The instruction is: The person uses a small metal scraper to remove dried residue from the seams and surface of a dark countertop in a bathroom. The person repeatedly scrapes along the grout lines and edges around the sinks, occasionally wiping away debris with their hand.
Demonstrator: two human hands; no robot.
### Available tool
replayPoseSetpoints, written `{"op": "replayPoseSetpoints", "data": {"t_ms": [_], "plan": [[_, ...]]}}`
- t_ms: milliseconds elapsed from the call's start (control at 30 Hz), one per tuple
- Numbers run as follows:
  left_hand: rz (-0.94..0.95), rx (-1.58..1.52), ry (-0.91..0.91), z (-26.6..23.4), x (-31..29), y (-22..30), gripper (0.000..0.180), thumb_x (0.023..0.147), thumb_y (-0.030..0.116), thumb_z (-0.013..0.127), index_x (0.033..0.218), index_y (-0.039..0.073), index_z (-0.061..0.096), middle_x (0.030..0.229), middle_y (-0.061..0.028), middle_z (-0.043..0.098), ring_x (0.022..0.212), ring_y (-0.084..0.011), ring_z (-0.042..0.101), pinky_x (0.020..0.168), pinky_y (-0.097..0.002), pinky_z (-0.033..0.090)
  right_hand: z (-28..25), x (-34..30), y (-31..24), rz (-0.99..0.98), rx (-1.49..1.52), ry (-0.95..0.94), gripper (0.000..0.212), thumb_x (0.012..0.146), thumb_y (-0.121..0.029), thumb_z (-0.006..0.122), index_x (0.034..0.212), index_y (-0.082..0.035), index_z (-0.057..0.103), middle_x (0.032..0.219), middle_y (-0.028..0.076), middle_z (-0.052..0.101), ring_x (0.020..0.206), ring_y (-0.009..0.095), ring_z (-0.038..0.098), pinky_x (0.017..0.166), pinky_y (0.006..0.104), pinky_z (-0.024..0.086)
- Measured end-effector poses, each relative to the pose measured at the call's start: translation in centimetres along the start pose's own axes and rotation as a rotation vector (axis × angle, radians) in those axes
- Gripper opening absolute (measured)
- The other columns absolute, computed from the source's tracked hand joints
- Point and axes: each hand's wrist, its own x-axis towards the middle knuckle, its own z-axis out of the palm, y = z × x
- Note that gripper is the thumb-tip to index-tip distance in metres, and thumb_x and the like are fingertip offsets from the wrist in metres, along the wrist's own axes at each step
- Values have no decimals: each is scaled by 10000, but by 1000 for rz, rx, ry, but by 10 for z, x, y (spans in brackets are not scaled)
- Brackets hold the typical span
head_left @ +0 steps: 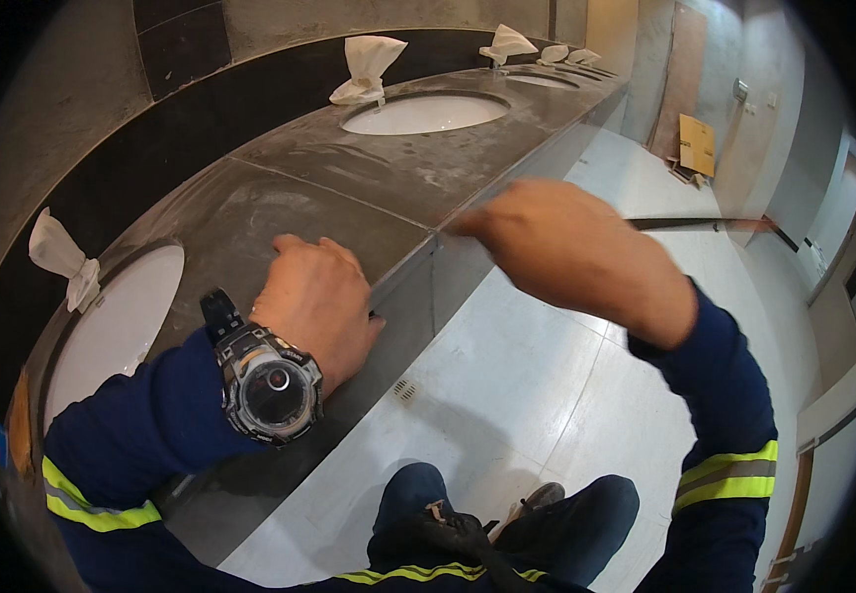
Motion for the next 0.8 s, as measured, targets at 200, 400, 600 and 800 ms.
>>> {"op": "replayPoseSetpoints", "data": {"t_ms": [200,400,600,800], "plan": [[84,-152,32,10,25,16,712,900,476,685,1234,-145,587,1040,-220,693,1009,-323,669,932,-404,495,17,-72,13,274,244,-46,379,927,-35,545,1270,-100,692,1015,189,736,946,375,704,820,450,559],[179,-562,344,32,47,-14,647,900,417,680,1312,-72,581,1292,-227,621,1240,-368,565,1054,-446,471,45,-96,-21,546,773,70,397,964,-2,533,1336,-84,641,1182,183,712,1020,388,694,910,412,541],[385,-823,320,21,65,-22,345,973,192,630,1265,9,654,1232,-172,665,1103,-297,658,961,-387,530,99,-135,-37,792,939,-123,368,1002,-54,529,1355,-79,628,1101,233,709,894,398,692,828,416,538],[334,-945,263,24,98,-39,188,908,100,698,1070,8,718,1000,-132,700,917,-230,668,828,-358,533,129,-155,-34,732,902,56,363,1012,-88,522,1360,-86,625,953,224,711,792,387,656,783,437,514]]}}
